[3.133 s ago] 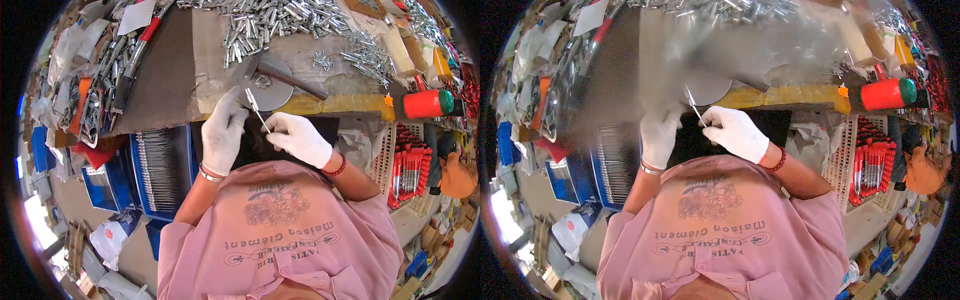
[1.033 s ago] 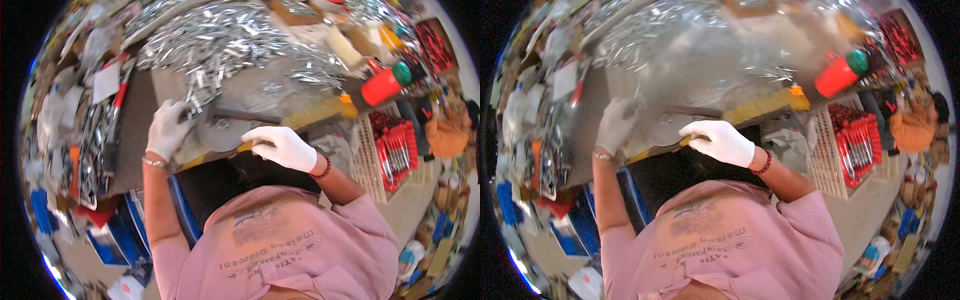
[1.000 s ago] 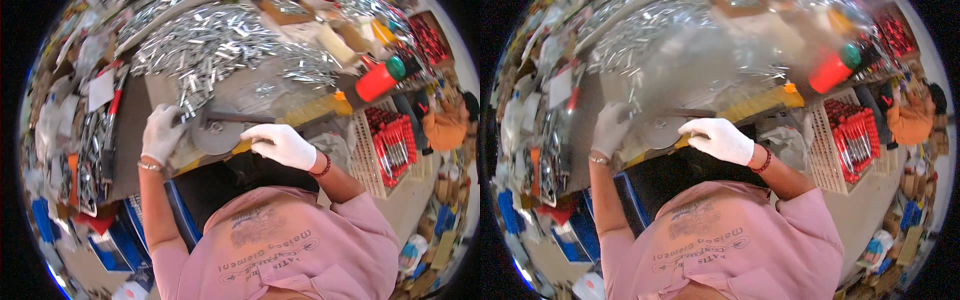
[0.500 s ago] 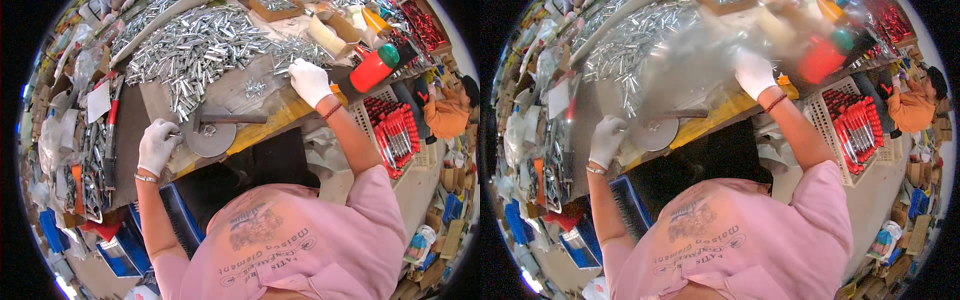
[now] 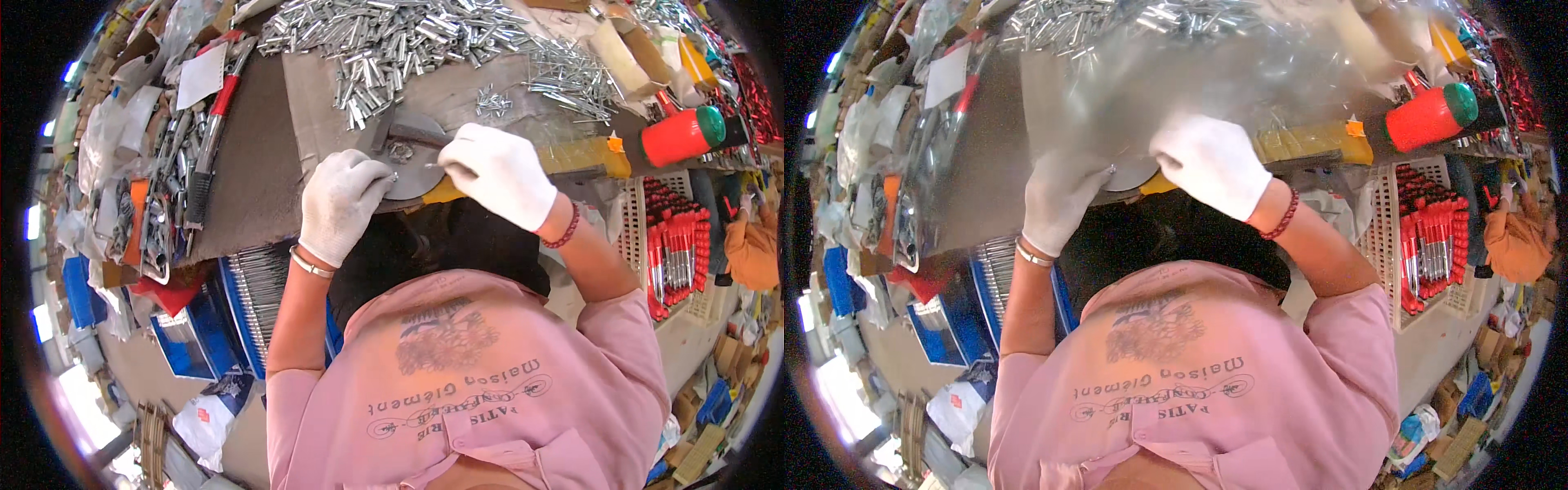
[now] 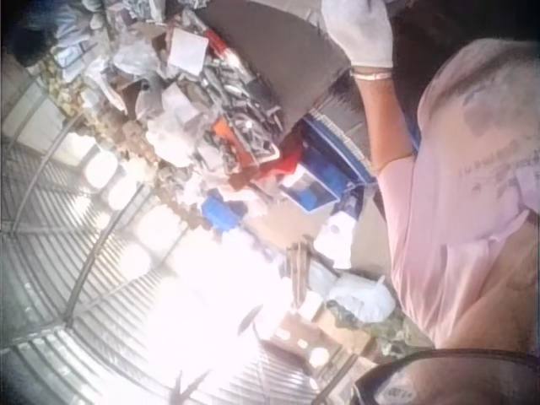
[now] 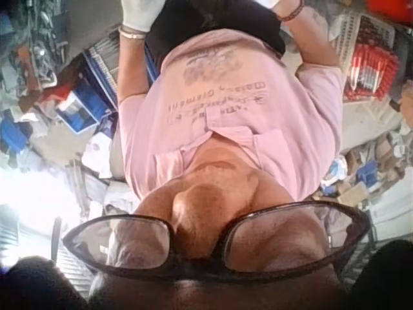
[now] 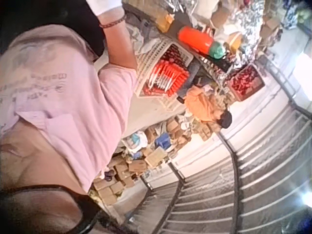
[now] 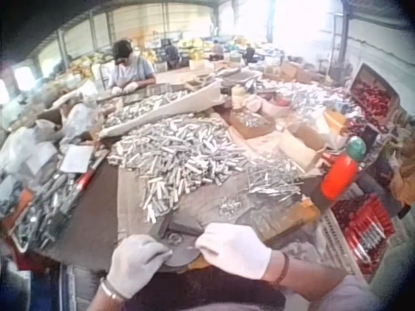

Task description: Assemble small metal hardware components using a hammer and organizing them into a tray.

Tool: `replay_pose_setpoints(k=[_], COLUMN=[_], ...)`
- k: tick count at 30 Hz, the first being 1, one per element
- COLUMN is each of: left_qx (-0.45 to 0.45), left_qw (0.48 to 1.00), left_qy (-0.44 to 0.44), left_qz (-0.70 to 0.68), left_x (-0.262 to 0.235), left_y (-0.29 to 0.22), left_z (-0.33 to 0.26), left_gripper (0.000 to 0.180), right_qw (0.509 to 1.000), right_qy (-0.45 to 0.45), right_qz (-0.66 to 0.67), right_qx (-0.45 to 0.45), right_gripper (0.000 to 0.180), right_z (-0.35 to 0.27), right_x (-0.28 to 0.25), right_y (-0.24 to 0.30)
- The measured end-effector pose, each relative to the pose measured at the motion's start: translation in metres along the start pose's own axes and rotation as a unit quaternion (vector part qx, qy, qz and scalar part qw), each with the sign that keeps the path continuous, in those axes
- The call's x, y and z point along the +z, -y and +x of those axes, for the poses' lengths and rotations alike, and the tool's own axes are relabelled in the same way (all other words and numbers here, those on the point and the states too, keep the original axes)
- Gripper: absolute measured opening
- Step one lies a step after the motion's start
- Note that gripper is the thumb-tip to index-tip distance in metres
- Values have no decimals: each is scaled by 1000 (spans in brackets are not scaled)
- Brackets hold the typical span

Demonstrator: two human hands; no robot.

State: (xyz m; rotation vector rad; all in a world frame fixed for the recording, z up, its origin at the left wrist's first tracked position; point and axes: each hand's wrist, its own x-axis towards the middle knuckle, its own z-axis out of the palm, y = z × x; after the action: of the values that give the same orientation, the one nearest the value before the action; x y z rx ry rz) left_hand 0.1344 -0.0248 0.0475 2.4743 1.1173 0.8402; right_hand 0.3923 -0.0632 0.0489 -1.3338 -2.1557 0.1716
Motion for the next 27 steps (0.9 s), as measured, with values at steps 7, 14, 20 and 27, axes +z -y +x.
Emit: replay_pose_setpoints(k=[7, 14, 20, 27], left_qx=[-53, -54, -52, -52], left_qw=[998, 995, 995, 992], left_qy=[-8, -32, -23, -36], left_qz=[-36, -76, -80, -106], left_x=[3, 13, 16, 21], left_y=[10, 14, 20, 22], left_z=[-8, -10, -14, -21], left_gripper=[14, 13, 12, 12], right_qw=[998, 995, 992, 989], right_qy=[32, 52, 72, 55], right_qz=[-28, -52, -66, -47], right_qx=[-37, -67, -83, -130], right_gripper=[5, 7, 7, 6], right_z=[6, 13, 18, 24], right_x=[30, 37, 33, 33], right_y=[4, 3, 6, 8])
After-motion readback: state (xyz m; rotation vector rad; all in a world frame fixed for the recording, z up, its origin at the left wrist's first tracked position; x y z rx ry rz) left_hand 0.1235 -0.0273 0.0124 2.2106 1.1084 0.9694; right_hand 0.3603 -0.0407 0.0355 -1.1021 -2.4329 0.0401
